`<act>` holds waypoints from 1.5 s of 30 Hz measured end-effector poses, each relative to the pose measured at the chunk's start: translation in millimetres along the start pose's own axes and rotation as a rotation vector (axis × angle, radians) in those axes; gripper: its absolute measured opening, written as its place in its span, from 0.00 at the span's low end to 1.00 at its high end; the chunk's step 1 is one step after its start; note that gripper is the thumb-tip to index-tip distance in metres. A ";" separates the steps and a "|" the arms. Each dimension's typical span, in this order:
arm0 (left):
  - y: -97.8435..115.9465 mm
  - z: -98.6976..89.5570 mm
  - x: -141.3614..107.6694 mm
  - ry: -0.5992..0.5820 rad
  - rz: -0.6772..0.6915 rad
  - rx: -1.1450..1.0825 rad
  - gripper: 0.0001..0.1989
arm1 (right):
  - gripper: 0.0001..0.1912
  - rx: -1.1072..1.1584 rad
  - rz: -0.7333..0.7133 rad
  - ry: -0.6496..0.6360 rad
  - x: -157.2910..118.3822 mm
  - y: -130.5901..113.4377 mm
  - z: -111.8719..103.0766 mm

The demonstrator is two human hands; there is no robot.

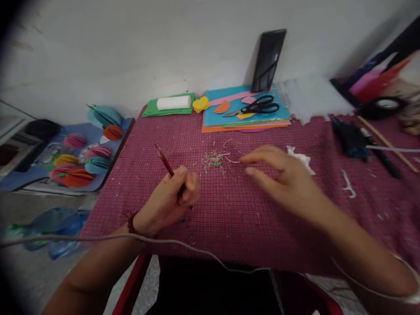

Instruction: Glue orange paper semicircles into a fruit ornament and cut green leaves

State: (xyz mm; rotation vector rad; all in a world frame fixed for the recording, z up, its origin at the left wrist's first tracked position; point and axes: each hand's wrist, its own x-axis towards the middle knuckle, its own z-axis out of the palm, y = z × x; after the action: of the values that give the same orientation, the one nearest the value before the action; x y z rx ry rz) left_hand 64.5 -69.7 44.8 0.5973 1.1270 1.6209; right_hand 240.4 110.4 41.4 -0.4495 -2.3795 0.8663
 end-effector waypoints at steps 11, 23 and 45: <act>-40.6 12.3 -16.9 -0.187 -0.172 -0.137 0.32 | 0.03 0.467 -0.125 -0.182 -0.2 -70.7 55.1; -4.0 -7.9 -15.0 -0.236 -0.359 0.062 0.18 | 0.04 0.083 -0.408 -0.189 -7.6 -59.7 53.3; -10.1 -48.8 66.1 0.026 0.152 1.070 0.06 | 0.09 0.453 0.507 -0.063 -2.0 74.4 22.0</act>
State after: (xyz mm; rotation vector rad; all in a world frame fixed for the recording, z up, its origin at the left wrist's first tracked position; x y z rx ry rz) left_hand 6.3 -26.6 4.8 1.3557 1.9884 1.0279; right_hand 237.2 153.5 -23.0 -0.8589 -2.0521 1.6169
